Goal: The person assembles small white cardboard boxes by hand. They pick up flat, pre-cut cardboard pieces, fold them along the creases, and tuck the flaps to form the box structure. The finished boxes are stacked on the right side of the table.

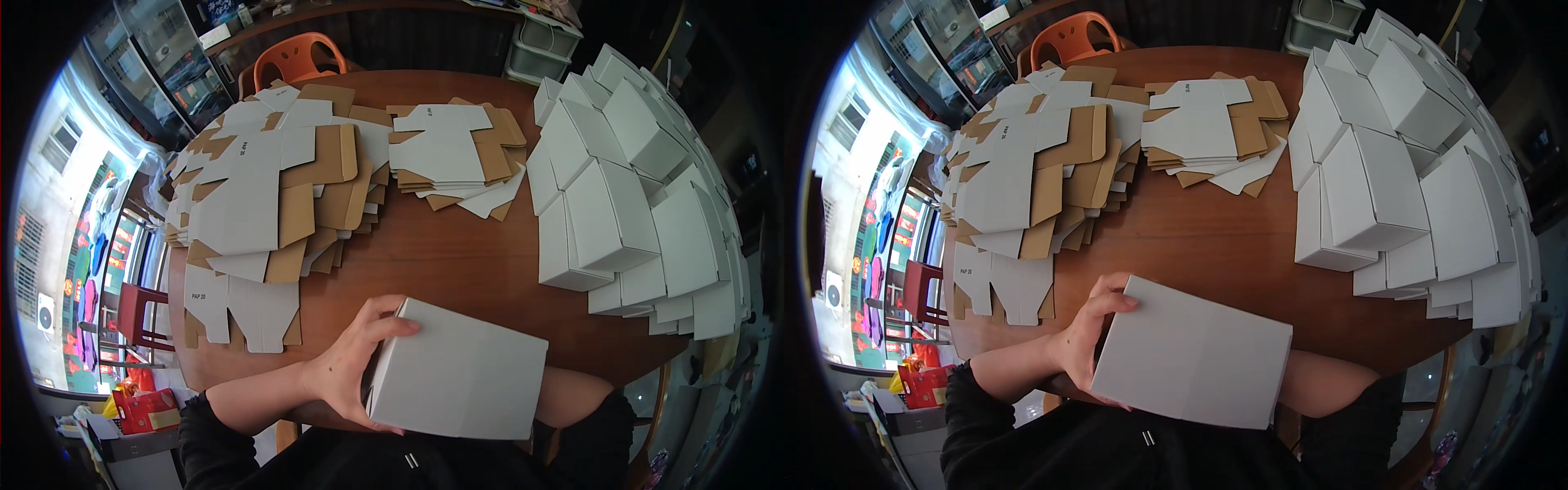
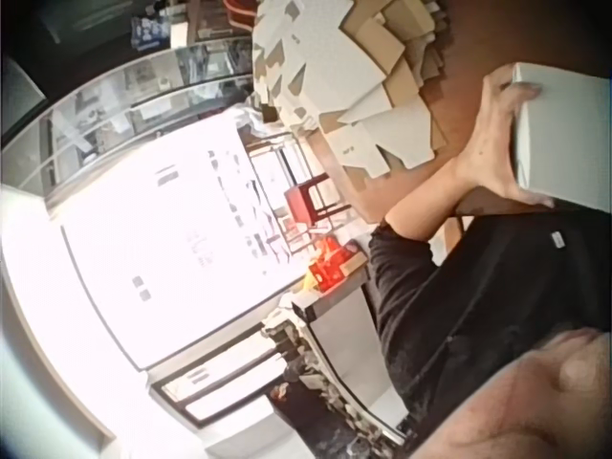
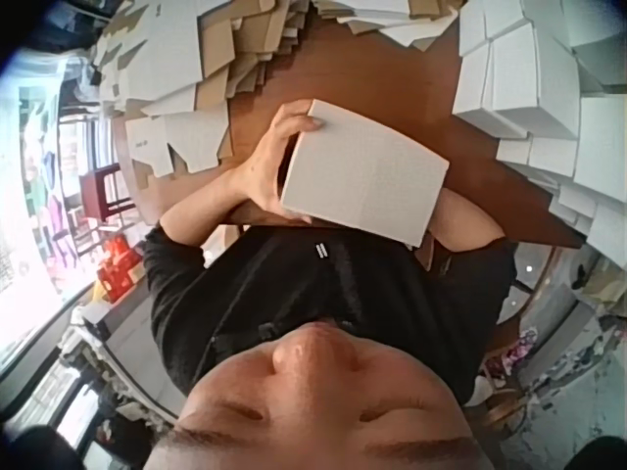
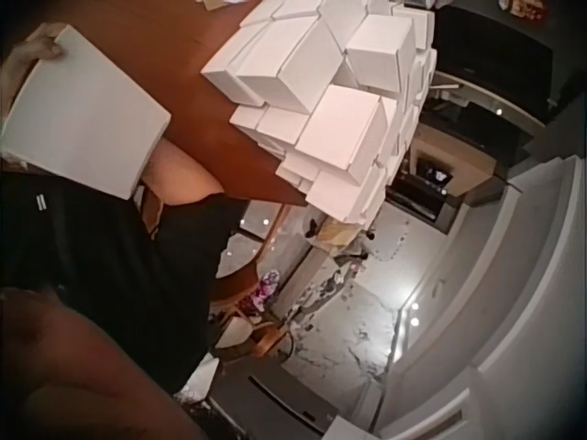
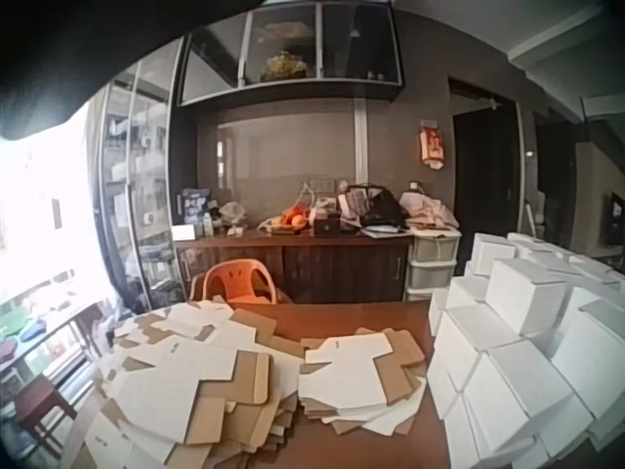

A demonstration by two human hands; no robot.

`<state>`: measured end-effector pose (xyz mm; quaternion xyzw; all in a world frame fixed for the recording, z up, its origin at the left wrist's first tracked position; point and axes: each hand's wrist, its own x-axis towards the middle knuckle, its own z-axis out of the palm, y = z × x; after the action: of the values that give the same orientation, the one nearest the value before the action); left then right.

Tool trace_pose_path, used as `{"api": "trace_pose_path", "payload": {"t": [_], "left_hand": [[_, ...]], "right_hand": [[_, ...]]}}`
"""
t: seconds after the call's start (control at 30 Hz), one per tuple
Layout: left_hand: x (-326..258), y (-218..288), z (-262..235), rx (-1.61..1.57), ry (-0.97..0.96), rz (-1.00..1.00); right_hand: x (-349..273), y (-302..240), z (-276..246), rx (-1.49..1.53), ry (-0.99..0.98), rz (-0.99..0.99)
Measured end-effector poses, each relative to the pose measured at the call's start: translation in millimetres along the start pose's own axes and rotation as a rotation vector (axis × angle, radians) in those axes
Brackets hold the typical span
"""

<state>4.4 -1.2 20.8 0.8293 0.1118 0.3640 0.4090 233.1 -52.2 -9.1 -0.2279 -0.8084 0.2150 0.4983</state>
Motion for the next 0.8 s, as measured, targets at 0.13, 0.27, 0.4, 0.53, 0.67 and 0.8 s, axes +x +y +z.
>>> {"api": "trace_pose_path", "payload": {"t": [0.13, 0.27, 0.4, 0.53, 0.67, 0.8], "left_hand": [[-3, 0, 6, 0.026, 0.019, -0.019], [1, 5, 5, 0.100, -0.066, -0.067], [-3, 5, 7, 0.081, -0.061, -0.074], [-1, 3, 5, 0.096, -0.064, -0.068], [-8, -8, -3, -0.109, 0.002, -0.147], [-9, -13, -1, -0.478, 0.231, -0.242]], "right_hand": [[-1, 1, 0, 0.002, 0.001, -0.013], [-4, 0, -1, -0.004, 0.008, -0.020], [-2, 2, 0, -0.012, 0.023, -0.024], [-1, 5, 0, -0.042, 0.048, -0.018], [-2, 11, 5, -0.063, 0.085, -0.026], [0, 20, 2, -0.124, 0.154, -0.044]]}}
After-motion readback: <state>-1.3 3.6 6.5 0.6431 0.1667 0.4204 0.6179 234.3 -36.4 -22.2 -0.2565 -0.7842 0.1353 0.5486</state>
